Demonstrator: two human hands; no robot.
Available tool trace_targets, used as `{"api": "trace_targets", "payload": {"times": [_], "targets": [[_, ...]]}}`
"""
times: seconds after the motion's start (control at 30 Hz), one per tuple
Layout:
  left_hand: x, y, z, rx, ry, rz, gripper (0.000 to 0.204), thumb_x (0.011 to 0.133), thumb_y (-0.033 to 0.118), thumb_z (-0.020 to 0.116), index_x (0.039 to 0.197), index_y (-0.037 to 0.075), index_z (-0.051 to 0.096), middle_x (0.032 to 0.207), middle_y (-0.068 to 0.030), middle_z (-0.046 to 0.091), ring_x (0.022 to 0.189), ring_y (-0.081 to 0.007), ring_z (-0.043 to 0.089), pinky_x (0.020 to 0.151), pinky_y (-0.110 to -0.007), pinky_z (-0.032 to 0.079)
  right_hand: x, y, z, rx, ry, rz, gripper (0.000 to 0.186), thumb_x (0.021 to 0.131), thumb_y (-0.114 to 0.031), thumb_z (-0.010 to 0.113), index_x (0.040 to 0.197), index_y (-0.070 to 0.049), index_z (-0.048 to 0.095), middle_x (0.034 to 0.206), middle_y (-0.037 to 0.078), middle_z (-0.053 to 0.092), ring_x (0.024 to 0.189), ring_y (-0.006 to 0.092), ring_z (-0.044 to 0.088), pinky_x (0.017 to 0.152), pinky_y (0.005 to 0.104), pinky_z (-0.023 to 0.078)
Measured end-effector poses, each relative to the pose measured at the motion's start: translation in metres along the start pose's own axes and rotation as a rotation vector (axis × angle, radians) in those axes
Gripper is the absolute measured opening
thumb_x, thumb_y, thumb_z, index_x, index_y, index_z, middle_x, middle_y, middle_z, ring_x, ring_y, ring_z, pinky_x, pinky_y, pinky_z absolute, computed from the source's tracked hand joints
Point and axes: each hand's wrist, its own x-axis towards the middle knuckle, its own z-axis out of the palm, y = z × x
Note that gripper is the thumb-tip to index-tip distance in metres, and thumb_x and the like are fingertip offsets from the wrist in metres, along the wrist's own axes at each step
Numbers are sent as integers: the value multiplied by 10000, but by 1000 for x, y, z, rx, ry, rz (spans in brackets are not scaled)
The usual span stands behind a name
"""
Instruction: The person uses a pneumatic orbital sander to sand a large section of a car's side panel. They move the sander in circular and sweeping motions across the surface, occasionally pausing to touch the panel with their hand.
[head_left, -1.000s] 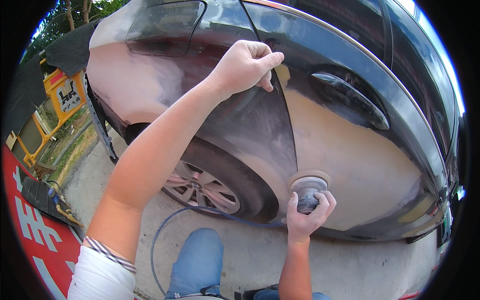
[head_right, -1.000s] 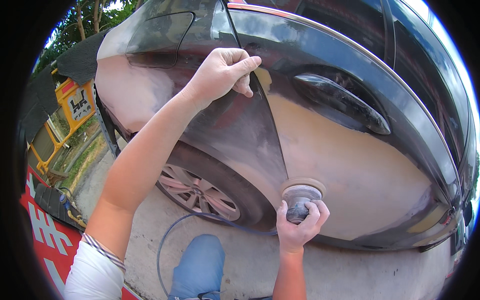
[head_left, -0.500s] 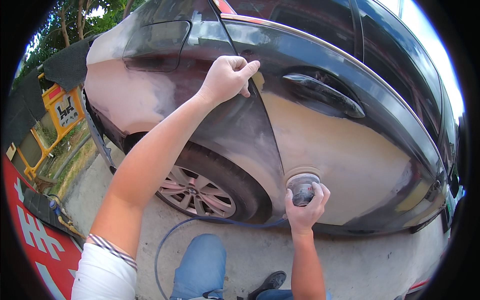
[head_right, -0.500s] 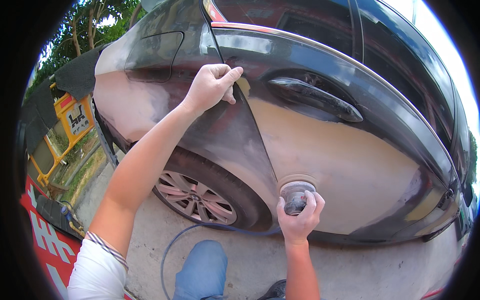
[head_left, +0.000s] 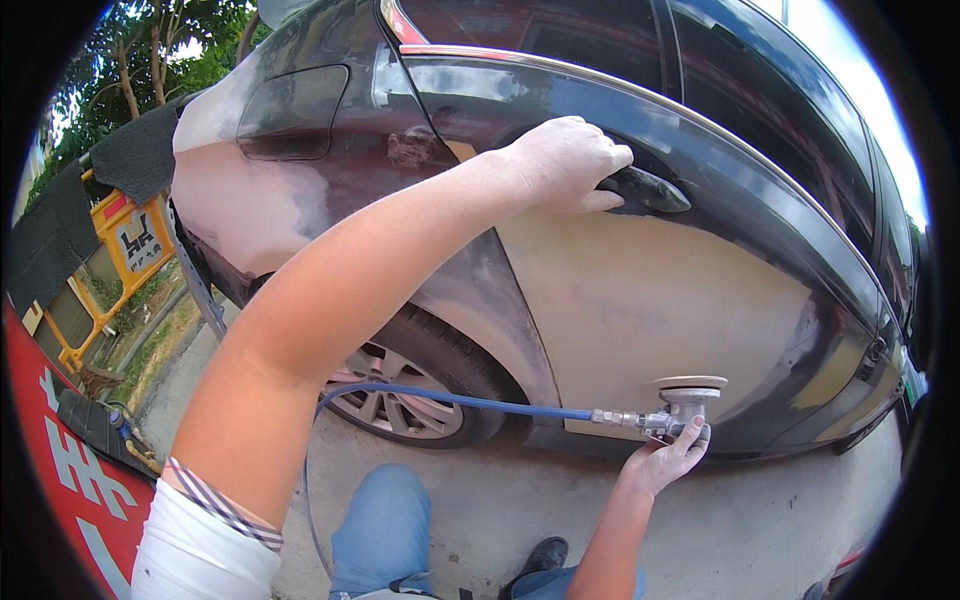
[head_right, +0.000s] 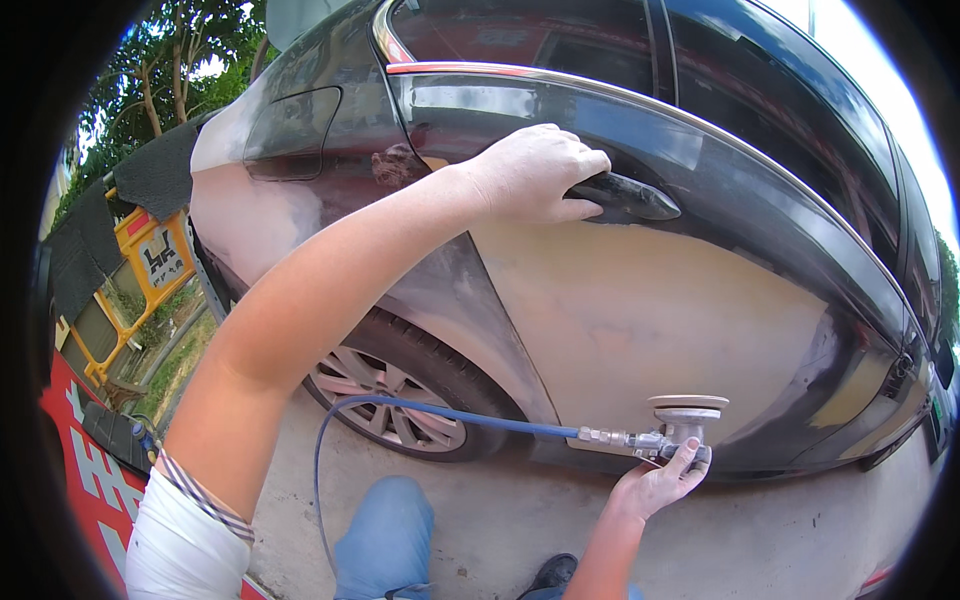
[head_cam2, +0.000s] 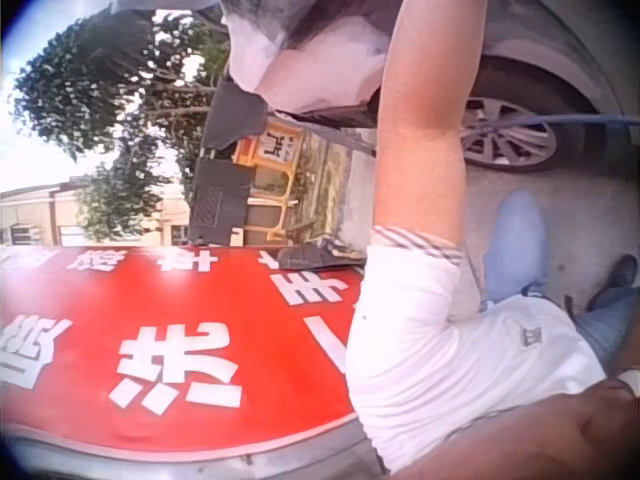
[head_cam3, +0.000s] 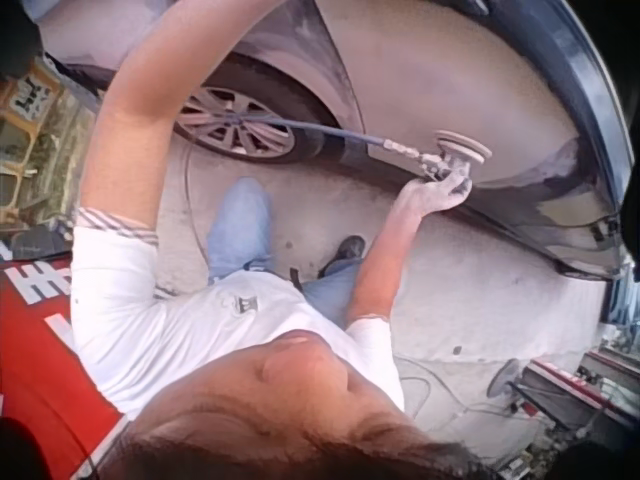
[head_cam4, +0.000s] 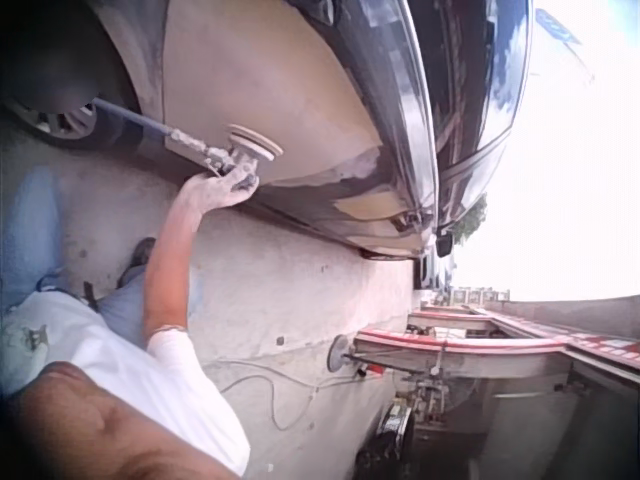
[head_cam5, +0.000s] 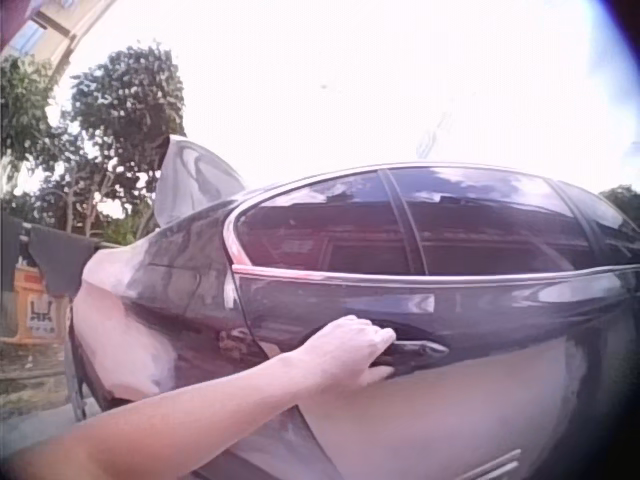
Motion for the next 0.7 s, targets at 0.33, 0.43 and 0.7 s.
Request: {"api": "trace_targets", "payload": {"times": [0.33, 0.43, 0.7], "targets": [[28, 42, -25, 5, -244, -267, 551, 1049, 556, 599, 1111, 36, 772, 996, -205, 788, 1000, -386, 758, 933, -493, 581, 34, -48, -24, 335, 149, 279, 588, 1025, -548, 721, 1353, -81, 577, 1146, 71, 652, 924, 177, 628, 818, 330, 556], [28, 61, -38, 30, -304, -324, 556, 1049, 574, 597, 1102, 57, 794, 1029, -185, 798, 1044, -358, 762, 949, -471, 582, 22, -44, -23, 288, 67, 261, 551, 1018, -585, 713, 1232, -88, 608, 1009, 41, 623, 818, 148, 574, 719, 309, 509], [7, 71, -43, 24, -220, -291, 513, 1029, 497, 646, 1079, -1, 754, 981, -196, 787, 1020, -354, 761, 940, -480, 571, 0, -53, -14, 195, -33, 220, 691, 998, -682, 667, 1259, -47, 585, 931, 60, 615, 692, 145, 555, 579, 276, 431]]}}
